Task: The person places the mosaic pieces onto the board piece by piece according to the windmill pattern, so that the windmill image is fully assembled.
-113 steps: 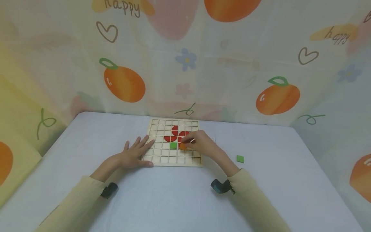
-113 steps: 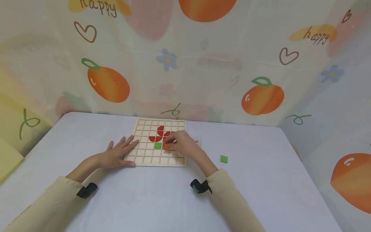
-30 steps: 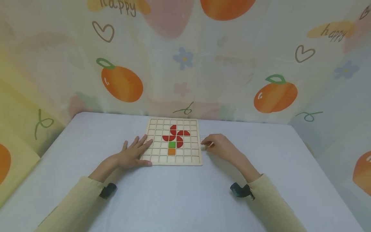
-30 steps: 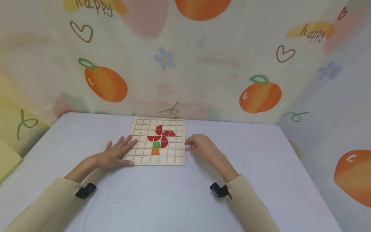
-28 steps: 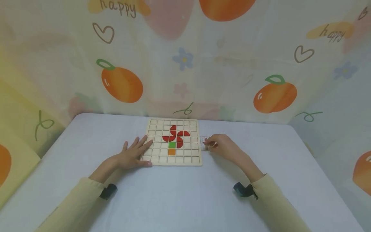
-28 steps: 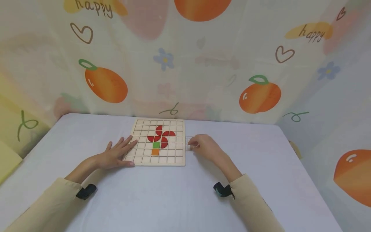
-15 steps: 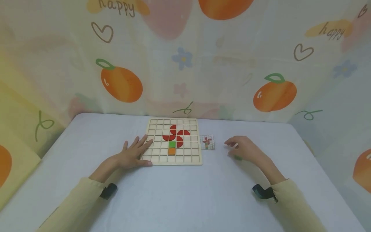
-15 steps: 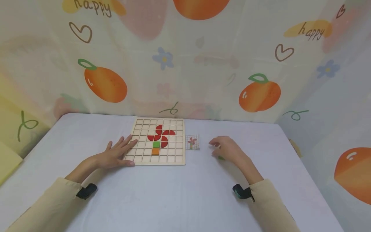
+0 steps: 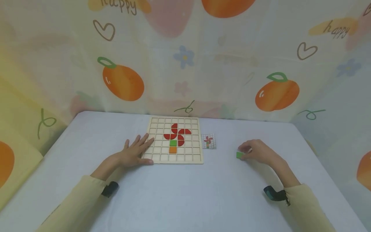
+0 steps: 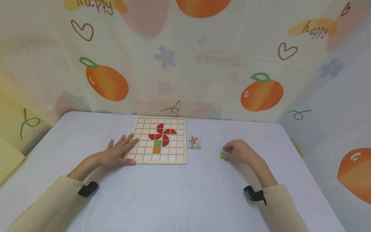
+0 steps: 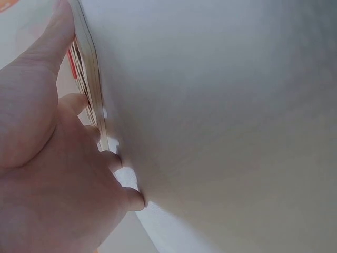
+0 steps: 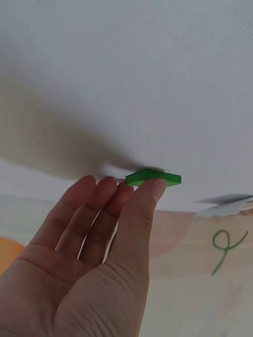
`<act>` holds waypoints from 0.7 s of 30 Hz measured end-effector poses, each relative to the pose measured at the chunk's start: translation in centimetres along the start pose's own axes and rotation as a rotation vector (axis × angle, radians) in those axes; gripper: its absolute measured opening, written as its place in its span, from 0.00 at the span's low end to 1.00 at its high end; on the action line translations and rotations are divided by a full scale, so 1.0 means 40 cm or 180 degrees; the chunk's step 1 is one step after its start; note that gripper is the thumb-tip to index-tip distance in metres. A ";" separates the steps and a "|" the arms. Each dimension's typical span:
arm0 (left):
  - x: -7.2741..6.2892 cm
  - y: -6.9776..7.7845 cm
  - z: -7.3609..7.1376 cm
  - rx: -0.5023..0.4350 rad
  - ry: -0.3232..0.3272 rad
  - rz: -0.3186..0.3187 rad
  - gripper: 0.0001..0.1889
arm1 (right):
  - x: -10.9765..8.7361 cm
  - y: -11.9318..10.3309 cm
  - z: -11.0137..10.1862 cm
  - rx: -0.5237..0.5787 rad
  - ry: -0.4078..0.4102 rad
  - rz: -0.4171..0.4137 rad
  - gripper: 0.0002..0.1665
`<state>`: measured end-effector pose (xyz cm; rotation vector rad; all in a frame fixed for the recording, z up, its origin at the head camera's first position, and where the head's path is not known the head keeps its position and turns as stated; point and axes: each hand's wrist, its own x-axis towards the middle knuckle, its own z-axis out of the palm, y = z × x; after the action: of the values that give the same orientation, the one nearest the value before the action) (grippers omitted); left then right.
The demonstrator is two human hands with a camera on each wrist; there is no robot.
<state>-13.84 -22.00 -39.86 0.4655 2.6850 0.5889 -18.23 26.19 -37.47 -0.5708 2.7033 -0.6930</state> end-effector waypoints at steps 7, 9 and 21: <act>-0.002 0.000 -0.002 -0.0020 -0.0002 -0.0004 0.52 | 0.001 0.001 0.016 0.0107 0.0071 0.0038 0.19; -0.002 -0.001 -0.003 -0.0014 0.0004 -0.0006 0.52 | 0.001 0.001 0.019 0.0164 0.0128 -0.0012 0.18; 0.001 -0.003 -0.001 -0.0093 -0.0009 -0.0007 0.52 | 0.000 -0.007 0.025 0.0242 0.0515 -0.0446 0.12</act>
<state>-13.91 -22.11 -39.91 0.4550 2.6701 0.6257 -17.78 25.57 -38.16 -0.7194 2.7896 -0.9112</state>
